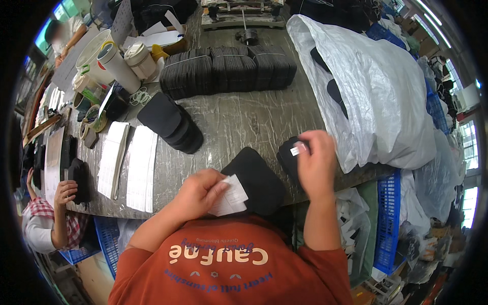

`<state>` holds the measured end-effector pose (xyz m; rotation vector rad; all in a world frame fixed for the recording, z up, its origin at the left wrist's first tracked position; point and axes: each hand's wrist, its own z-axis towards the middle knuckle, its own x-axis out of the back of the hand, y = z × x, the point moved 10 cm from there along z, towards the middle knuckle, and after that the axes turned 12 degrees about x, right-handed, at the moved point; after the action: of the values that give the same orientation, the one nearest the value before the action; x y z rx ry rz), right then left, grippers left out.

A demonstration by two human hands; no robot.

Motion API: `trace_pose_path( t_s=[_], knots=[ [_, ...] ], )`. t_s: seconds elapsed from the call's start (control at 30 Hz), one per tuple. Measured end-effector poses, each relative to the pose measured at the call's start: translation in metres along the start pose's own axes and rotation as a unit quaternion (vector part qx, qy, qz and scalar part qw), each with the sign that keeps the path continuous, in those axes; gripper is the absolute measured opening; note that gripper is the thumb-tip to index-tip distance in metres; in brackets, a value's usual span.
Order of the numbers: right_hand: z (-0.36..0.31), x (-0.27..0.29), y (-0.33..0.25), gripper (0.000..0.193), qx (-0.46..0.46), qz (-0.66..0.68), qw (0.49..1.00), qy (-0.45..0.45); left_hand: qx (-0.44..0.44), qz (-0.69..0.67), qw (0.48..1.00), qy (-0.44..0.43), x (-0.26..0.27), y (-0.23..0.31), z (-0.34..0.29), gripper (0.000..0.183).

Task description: Manually applying small identification labels to black fabric shoe components.

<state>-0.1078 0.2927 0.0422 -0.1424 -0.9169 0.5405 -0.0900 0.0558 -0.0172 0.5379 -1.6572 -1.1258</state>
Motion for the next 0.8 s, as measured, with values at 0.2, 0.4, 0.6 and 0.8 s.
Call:
trace_pose_path(
  t_s=[0.2, 0.4, 0.6, 0.8],
  knots=[
    [-0.037, -0.073, -0.083, 0.014, -0.021, 0.379, 0.903, -0.2, 0.076, 0.012, 0.993, 0.086, 0.015, -0.009, 0.0, 0.018],
    [-0.027, -0.082, -0.039, 0.006, -0.162, 0.377, 0.899, -0.156, -0.089, 0.147, 0.985, 0.013, 0.011, 0.029, -0.012, 0.016],
    [-0.039, -0.109, -0.03, 0.009, -0.173, 0.319, 0.905, -0.223, -0.162, 0.173, 0.97, -0.055, -0.018, 0.033, -0.023, 0.021],
    [-0.04, -0.115, -0.031, 0.009, -0.181, 0.286, 0.908, -0.246, -0.163, 0.166, 0.971, -0.062, -0.018, 0.031, -0.021, 0.023]
  ],
)
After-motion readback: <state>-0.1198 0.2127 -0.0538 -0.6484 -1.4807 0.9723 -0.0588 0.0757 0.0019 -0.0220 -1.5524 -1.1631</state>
